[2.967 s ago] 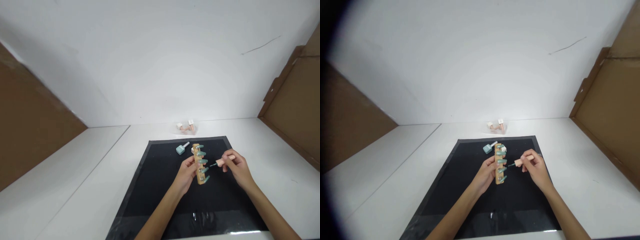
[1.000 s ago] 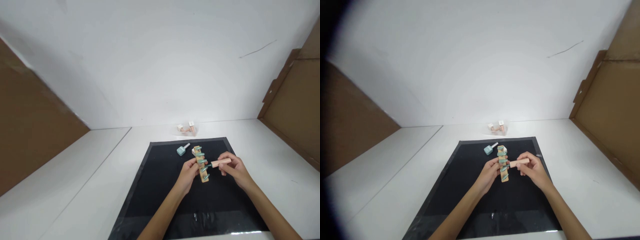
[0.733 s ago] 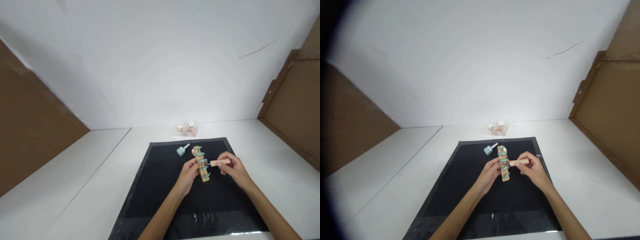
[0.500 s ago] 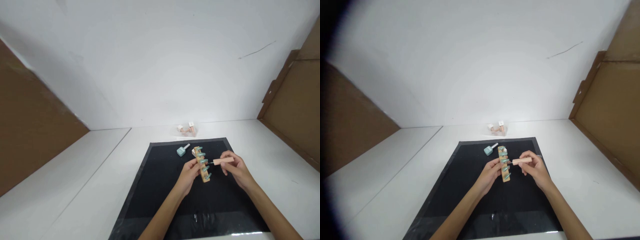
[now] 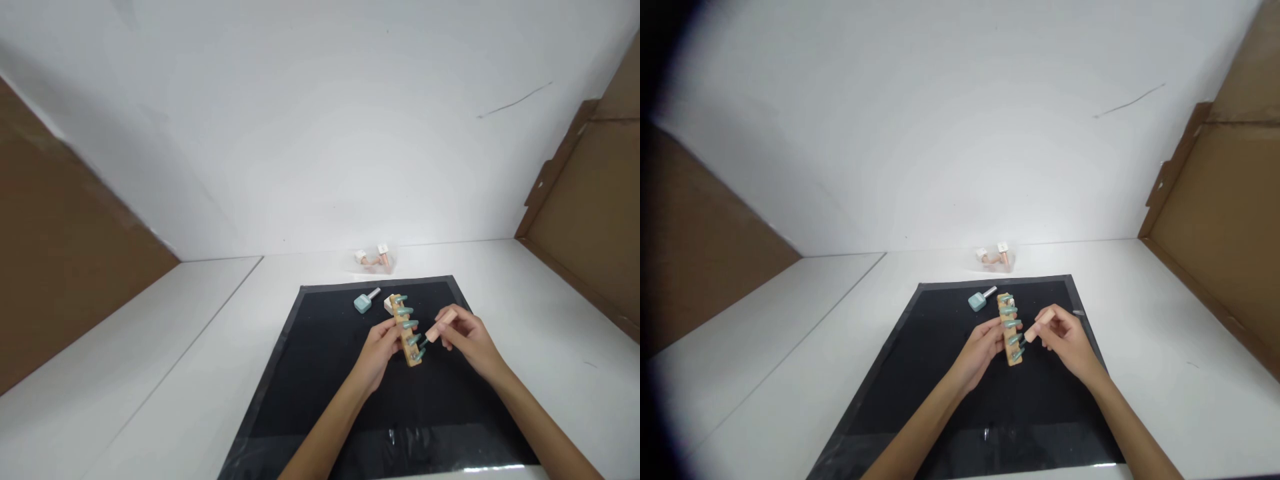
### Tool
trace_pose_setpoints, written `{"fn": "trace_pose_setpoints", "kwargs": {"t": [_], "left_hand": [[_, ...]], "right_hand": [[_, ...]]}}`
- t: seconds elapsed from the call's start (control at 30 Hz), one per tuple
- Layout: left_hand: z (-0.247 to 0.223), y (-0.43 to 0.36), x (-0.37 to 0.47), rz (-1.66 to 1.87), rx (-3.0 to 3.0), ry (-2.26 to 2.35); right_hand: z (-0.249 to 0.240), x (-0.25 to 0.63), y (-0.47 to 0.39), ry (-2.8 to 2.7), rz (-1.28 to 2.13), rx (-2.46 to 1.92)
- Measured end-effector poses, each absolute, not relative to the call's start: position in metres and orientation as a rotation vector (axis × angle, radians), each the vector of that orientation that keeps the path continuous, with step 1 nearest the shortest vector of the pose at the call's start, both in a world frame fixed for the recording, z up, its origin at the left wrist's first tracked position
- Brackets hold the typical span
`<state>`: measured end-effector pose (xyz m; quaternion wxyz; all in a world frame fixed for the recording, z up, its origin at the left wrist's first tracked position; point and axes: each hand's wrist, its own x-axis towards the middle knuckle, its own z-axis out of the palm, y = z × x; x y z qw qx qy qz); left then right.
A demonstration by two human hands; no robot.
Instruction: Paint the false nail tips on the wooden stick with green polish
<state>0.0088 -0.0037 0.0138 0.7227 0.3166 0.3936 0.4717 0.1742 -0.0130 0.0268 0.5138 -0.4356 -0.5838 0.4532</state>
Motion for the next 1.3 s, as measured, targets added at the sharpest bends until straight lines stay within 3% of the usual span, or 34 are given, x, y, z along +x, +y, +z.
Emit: {"fn": "trace_pose_setpoints", "kwargs": {"t": [1.3], "left_hand": [[0.0124, -0.0052, 0.0079, 0.998, 0.780, 0.818]], "right_hand": [[0.0232, 0.1732, -0.0115, -1.365, 1.021, -1.128]]}}
